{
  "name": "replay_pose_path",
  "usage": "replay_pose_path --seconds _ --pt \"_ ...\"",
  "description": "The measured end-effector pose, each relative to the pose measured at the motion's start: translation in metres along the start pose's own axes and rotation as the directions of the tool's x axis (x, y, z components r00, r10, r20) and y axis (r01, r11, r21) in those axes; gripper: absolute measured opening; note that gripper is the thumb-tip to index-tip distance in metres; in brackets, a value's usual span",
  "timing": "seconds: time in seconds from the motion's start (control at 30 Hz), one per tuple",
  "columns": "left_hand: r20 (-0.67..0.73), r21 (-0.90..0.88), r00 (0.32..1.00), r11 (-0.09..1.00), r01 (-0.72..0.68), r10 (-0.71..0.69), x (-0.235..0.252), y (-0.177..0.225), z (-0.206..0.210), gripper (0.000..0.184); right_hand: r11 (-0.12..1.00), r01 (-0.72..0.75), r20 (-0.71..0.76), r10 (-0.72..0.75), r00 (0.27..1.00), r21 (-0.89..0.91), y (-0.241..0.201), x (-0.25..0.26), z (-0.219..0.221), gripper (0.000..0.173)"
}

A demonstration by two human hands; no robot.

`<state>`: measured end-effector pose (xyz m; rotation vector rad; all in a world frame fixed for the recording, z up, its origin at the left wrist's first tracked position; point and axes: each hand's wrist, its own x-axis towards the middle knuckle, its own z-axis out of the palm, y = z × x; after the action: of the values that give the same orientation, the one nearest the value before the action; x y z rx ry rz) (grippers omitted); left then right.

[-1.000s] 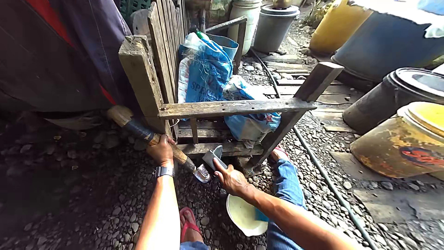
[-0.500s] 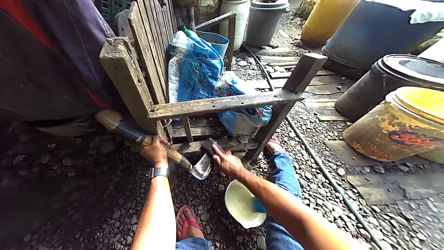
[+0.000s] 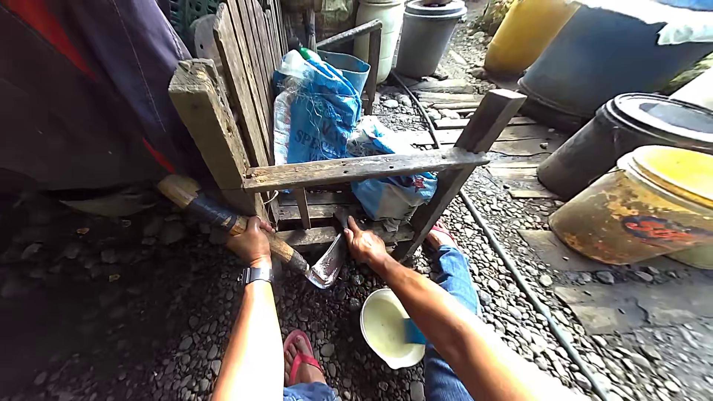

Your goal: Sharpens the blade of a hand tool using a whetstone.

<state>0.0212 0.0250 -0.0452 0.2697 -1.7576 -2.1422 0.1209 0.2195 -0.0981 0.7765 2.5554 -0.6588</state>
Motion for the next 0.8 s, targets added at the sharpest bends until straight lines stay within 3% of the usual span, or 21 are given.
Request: replay_pose_path --seconds 0.13,0.2,0.37,0.53,0.73,0.8 --pt "-0.015 0.007 1.0 1.0 0.017 -0.016 -0.002 0.003 0.002 0.014 0.978 0.188 0.077 -0.181 0.98 -0.088 0.012 -0.052 0.032 0.06" --pt "-0.017 0.022 1.0 0.999 0.025 -0.024 -0.003 0.004 0.003 0.014 0.971 0.209 0.089 -0.2 0.976 -0.119 0.018 -0.055 0.034 0.059" --pt "-0.02 0.012 0.999 1.0 0.028 -0.028 -0.003 0.007 0.003 0.015 0.998 -0.003 0.021 0.004 1.0 -0.06 0.004 -0.004 -0.008 0.059" --pt "-0.011 0.008 1.0 1.0 0.011 -0.011 -0.002 0.005 0.003 0.015 0.985 0.118 0.052 -0.113 0.992 -0.123 0.025 -0.041 0.019 0.059" --pt "-0.018 0.032 1.0 0.999 0.023 -0.023 -0.004 0.008 0.003 0.014 0.999 0.005 0.04 -0.003 0.999 -0.053 0.009 -0.009 -0.004 0.058" --pt "-0.019 0.035 0.999 0.999 0.03 -0.029 -0.004 0.006 0.002 0.014 0.996 0.043 0.032 -0.041 0.999 -0.074 0.015 -0.019 0.003 0.059"
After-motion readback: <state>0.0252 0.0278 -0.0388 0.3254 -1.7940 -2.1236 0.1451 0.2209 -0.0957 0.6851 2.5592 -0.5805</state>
